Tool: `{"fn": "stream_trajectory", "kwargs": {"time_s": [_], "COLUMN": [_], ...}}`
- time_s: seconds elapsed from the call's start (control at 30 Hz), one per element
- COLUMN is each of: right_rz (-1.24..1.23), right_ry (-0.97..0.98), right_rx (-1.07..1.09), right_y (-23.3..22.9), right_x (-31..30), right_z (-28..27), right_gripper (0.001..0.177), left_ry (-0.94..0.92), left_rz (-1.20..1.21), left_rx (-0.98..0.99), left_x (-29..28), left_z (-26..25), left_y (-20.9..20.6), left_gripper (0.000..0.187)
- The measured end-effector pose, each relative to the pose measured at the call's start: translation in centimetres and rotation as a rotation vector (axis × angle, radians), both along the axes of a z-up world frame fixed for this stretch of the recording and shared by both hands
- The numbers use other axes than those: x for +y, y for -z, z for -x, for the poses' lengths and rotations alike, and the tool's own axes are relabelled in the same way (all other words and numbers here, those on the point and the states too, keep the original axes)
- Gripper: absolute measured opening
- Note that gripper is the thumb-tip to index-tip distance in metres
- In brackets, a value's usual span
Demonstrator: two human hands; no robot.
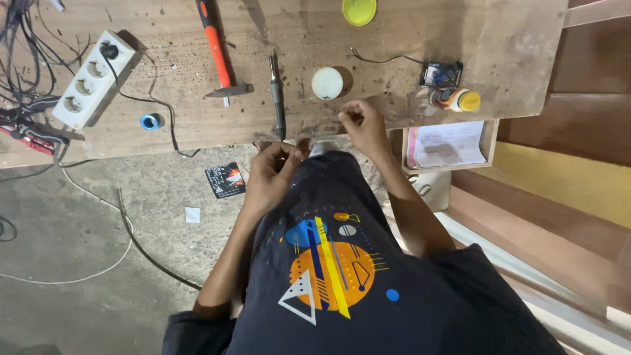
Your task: The person strips the insulation from a black wire using a utility knife, then uses a soldering iron to tin the exposed strands. They repeat the process on a second wire, applying solder to the ends.
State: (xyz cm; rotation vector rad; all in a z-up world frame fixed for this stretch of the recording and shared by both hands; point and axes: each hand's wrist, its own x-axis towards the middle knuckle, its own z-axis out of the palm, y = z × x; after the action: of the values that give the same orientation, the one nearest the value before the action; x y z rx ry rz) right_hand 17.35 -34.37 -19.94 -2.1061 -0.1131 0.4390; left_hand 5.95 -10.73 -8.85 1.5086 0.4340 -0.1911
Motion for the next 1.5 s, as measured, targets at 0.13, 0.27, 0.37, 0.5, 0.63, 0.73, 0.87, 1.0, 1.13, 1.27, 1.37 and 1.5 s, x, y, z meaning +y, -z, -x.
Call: {"fn": "stream_trajectory", "kwargs": {"time_s": [0.13, 0.27, 0.37, 0.5, 0.63, 0.73, 0.87, 1.0, 1.13, 1.27, 1.37, 1.5], "right_rz": [0.089, 0.209, 0.202, 0.158, 0.197, 0.189, 0.126, 0.07, -0.046, -0.701, -0.957, -1.039], "right_ry": [-0.024, -0.12, -0.15, -0.165, -0.162, -0.157, -0.138, -0.01, 0.172, 0.358, 0.366, 0.347], "right_rx": [-0.115, -0.223, -0.304, -0.418, -0.463, -0.459, -0.437, -0.337, -0.108, 0.113, 0.047, -0.11], "right_y": [2.8, 9.5, 9.5, 7.6, 9.7, 10.2, 11.5, 4.9, -2.2, -12.8, -16.7, -18.1], "right_x": [1.6, 2.1, 2.6, 3.0, 2.3, 2.1, 1.1, 1.6, 3.1, 5.8, 6.7, 6.4], "right_z": [-0.2, -1.3, -1.9, -2.3, -2.4, -2.6, -2.6, -1.8, -0.8, 1.2, 2.7, 3.5], "right_gripper": [0.03, 0.033, 0.028, 0.018, 0.016, 0.012, 0.01, 0.007, 0.013, 0.016, 0.015, 0.02], "left_ry": [-0.003, -0.034, -0.059, -0.077, -0.09, -0.089, -0.102, -0.144, -0.192, -0.255, -0.281, -0.299], "left_rz": [0.038, 0.039, 0.03, 0.035, 0.048, 0.065, 0.059, 0.066, 0.097, 0.166, 0.192, 0.15], "left_rx": [0.015, 0.03, 0.043, 0.033, 0.014, -0.003, -0.019, -0.037, -0.083, -0.261, -0.4, -0.502], "left_x": [-0.9, -0.6, -0.3, -0.1, -0.5, -0.6, -0.5, -0.6, -1.5, -2.8, -3.6, -3.7], "left_z": [-0.3, -0.1, 0.1, 0.3, -0.1, -0.5, -0.7, -1.5, -2.3, -3.4, -4.1, -4.3], "left_y": [-0.7, -0.4, -0.2, 0.1, -0.4, -1.4, -1.1, -2.1, -2.0, -4.9, -9.5, -13.2], "left_gripper": [0.006, 0.009, 0.011, 0.009, 0.009, 0.011, 0.011, 0.015, 0.014, 0.013, 0.009, 0.006]}}
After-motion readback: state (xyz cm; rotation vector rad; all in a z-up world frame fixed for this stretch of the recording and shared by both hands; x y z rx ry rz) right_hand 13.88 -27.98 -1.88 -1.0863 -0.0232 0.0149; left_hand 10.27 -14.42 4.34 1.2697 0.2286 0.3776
